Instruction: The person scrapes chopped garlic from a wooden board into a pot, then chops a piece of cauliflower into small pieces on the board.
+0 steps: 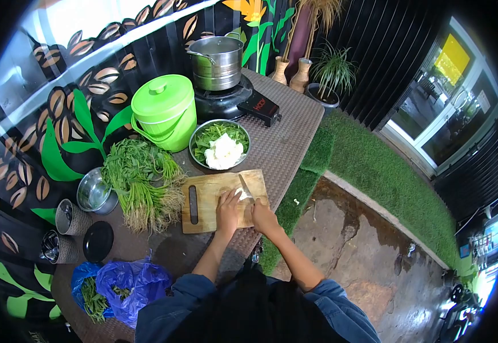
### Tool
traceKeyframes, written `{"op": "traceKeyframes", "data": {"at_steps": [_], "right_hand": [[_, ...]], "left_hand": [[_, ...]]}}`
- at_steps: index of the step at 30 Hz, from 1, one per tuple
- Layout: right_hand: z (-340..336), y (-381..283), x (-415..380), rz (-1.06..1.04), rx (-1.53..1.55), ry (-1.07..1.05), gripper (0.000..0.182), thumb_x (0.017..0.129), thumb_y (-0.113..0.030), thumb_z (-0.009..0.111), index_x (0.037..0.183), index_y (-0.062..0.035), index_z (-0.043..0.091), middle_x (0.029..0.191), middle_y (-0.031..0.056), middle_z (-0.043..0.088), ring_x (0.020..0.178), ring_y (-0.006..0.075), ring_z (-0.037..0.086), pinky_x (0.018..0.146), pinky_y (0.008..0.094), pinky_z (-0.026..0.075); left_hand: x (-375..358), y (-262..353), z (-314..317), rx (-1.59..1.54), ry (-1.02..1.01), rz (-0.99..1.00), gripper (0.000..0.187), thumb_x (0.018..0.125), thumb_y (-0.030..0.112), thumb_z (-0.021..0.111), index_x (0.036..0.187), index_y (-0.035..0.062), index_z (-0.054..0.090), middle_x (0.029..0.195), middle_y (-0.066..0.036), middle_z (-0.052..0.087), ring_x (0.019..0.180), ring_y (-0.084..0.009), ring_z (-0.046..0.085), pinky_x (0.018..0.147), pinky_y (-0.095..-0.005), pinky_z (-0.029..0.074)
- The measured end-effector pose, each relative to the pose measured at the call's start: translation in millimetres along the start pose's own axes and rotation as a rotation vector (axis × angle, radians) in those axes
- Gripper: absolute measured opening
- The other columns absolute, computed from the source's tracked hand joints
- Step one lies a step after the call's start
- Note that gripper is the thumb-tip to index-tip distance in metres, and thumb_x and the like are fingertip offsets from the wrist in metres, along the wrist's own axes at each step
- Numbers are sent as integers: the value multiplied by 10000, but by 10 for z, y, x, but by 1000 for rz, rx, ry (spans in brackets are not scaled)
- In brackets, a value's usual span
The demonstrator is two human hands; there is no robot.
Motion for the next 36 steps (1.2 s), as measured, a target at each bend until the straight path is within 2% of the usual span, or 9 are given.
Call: {"op": "traceKeyframes", "data": {"at_steps": [9,12,16,18,21,23,28,31,36], "right_hand": [[212,-30,-9,-6,-124,161,276,948,-254,451,1044,4,462,761,268,655,720,403,679,611,493,550],[146,68,273,-29,-5,20,340,929,-269,473,1097,27,465,913,313,640,911,451,642,778,537,513],[-39,-71,65,-112,77,19,308,951,-242,450,1048,44,512,912,316,627,911,470,615,803,561,475],[-15,-105,-151,-26,-103,179,291,956,-243,450,1012,36,510,882,309,632,865,453,635,766,550,492],[229,-61,-161,98,-33,62,295,936,-263,480,1057,5,470,825,278,656,828,427,664,721,528,530],[214,-72,-70,10,-109,180,278,942,-262,467,1041,-2,467,762,259,657,764,415,673,676,522,538],[-61,-64,273,-21,-20,-10,365,941,-291,443,1092,41,470,914,302,645,865,458,647,766,528,518],[-40,-97,133,-27,1,-96,414,934,-311,456,1144,45,468,999,319,624,953,453,628,833,535,493],[202,-107,-78,31,-112,132,270,932,-259,455,1003,-1,493,788,245,665,734,399,679,653,525,538]], "left_hand": [[-5,-53,-5,-71,14,-11,286,837,-46,546,1088,22,666,1149,-173,630,1109,-364,546,944,-431,447],[-3,-31,0,-25,-1,19,272,829,-53,537,1060,4,668,1147,-152,633,1101,-337,558,1013,-430,416],[-5,-61,-7,-43,-3,28,266,829,-51,536,1049,10,674,1141,-157,634,1106,-339,555,1013,-429,418],[-8,-96,18,-29,-18,13,258,846,-38,548,1055,38,679,1161,-177,627,1131,-353,548,971,-427,436],[-1,-82,-15,-77,8,3,258,828,-43,548,1041,19,678,1139,-165,633,1107,-344,556,994,-435,426],[4,-65,-25,-68,-1,12,253,832,-40,548,1042,18,676,1139,-168,632,1104,-350,557,982,-436,432],[-8,-69,4,-57,-24,31,278,845,-39,545,1101,10,642,1154,-178,619,1105,-362,551,979,-438,428],[-31,-198,25,-112,-16,-123,327,846,-45,544,1165,3,598,1166,-176,607,1123,-357,537,1005,-435,404],[10,-82,51,-35,-41,3,334,840,-35,562,1173,-15,583,1165,-165,604,1149,-351,512,1012,-417,398]]}}
Point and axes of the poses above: each hand's wrist, its own x-axis towards the middle knuckle, its own z-axis out of the palm, y = z × x, the point moved 10 cm from there along x, towards the middle knuckle
